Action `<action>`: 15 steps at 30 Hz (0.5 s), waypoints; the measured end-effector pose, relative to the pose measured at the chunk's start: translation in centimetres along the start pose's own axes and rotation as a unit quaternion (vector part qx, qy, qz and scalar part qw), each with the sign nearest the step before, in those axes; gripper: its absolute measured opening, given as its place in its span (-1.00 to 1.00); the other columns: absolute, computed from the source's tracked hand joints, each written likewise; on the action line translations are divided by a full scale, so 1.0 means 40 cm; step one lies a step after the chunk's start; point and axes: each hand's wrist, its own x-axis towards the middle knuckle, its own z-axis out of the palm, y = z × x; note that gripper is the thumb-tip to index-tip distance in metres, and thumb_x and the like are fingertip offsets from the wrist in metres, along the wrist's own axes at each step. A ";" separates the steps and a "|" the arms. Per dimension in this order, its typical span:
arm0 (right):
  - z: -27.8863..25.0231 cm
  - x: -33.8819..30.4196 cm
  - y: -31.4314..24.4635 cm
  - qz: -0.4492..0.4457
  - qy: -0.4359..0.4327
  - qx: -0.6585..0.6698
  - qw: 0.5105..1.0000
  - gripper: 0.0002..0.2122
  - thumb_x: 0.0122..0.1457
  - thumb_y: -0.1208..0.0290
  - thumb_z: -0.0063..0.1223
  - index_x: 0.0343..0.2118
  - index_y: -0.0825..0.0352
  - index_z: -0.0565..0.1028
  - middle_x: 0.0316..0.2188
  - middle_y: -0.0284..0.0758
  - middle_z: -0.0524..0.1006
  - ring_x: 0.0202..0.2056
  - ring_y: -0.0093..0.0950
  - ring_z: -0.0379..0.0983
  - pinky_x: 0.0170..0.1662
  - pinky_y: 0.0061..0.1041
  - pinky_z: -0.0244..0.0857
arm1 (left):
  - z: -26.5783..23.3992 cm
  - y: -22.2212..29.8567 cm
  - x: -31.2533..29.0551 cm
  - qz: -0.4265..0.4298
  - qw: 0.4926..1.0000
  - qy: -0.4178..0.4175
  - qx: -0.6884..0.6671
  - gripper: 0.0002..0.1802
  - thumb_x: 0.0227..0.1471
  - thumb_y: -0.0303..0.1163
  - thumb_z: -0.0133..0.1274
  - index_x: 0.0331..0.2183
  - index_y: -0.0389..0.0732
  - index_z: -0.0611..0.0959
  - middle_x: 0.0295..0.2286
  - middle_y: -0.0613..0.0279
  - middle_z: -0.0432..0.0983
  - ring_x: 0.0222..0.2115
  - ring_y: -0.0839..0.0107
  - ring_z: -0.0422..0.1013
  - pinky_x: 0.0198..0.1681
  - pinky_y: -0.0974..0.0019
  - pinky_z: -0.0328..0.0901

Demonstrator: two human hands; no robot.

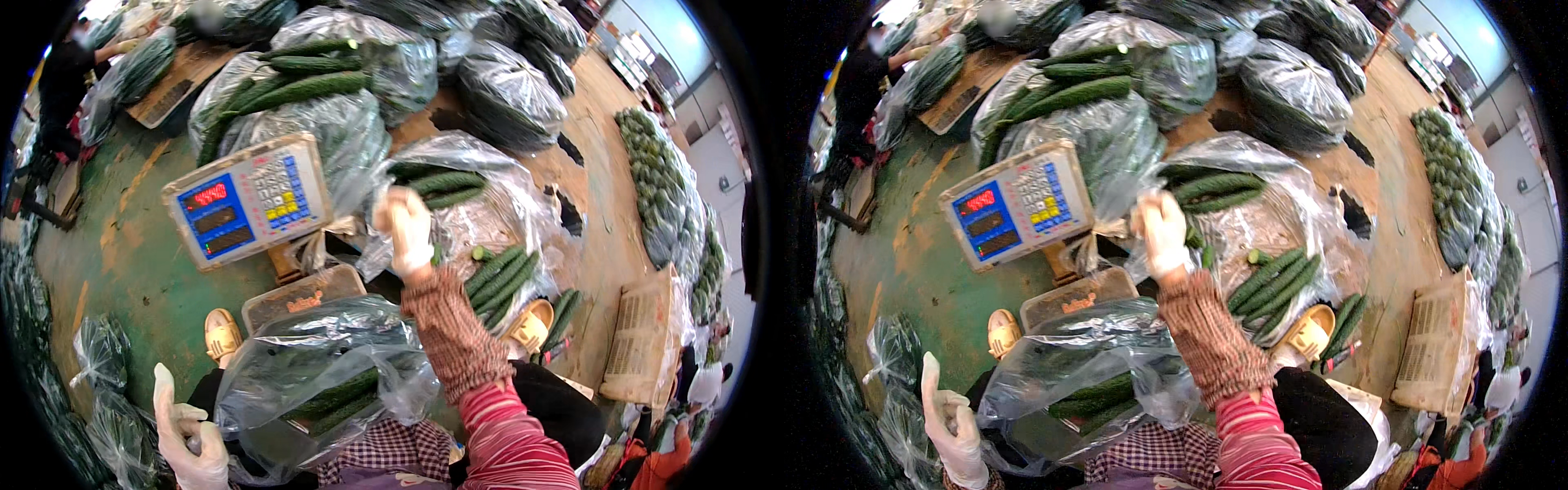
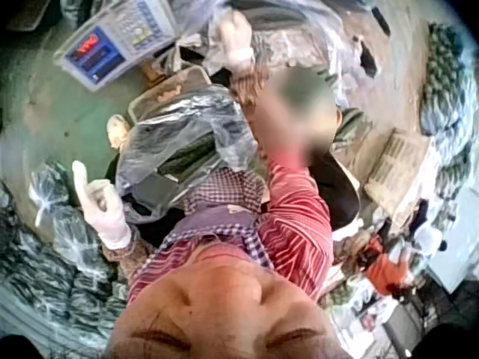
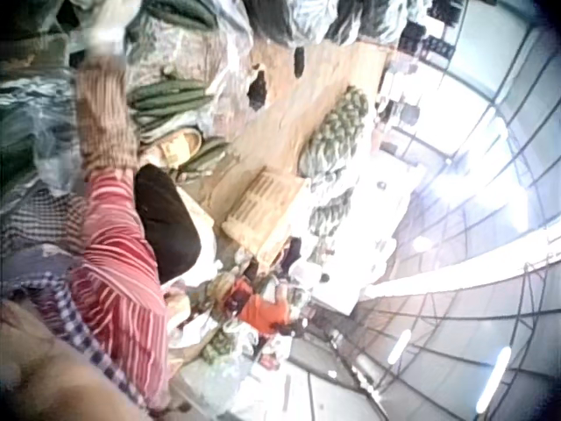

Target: The person sorts cucumbers by selecting them from a pile, placing them into a plastic bag, weighing the bag on a digital scale, and tying the bag closed.

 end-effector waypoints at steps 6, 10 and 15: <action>-0.365 0.019 0.181 0.171 0.129 0.016 0.977 -0.91 -0.03 0.56 -0.17 -0.44 0.37 0.37 -0.58 -0.28 0.43 -0.70 -0.60 0.30 -0.72 -0.67 0.10 | 0.068 0.021 0.010 0.044 0.998 -0.029 0.023 -0.40 -0.11 -0.67 -0.14 0.06 -0.23 0.28 -0.49 0.39 0.38 -0.62 0.72 0.15 -0.59 0.65 0.05; -0.397 0.236 0.274 0.131 0.148 -0.335 0.921 -0.44 -0.09 0.24 0.04 -0.10 0.46 0.10 -0.31 -0.11 0.30 -0.27 -0.34 0.24 -0.26 -0.39 0.20 | 0.101 0.019 0.030 0.032 0.997 -0.049 0.051 -0.40 -0.12 -0.68 -0.15 0.05 -0.27 0.27 -0.45 0.31 0.40 -0.58 0.67 0.19 -0.55 0.64 0.08; -0.242 0.389 0.222 0.486 0.338 -0.311 0.743 0.01 -0.30 0.07 0.16 0.13 0.36 -0.25 0.06 0.10 0.09 0.06 -0.14 0.10 0.10 -0.23 -0.07 | 0.087 -0.070 0.045 0.070 0.993 -0.048 0.088 -0.38 -0.15 -0.65 -0.20 0.05 -0.29 0.26 -0.24 0.20 0.34 -0.49 0.56 0.22 -0.41 0.56 0.16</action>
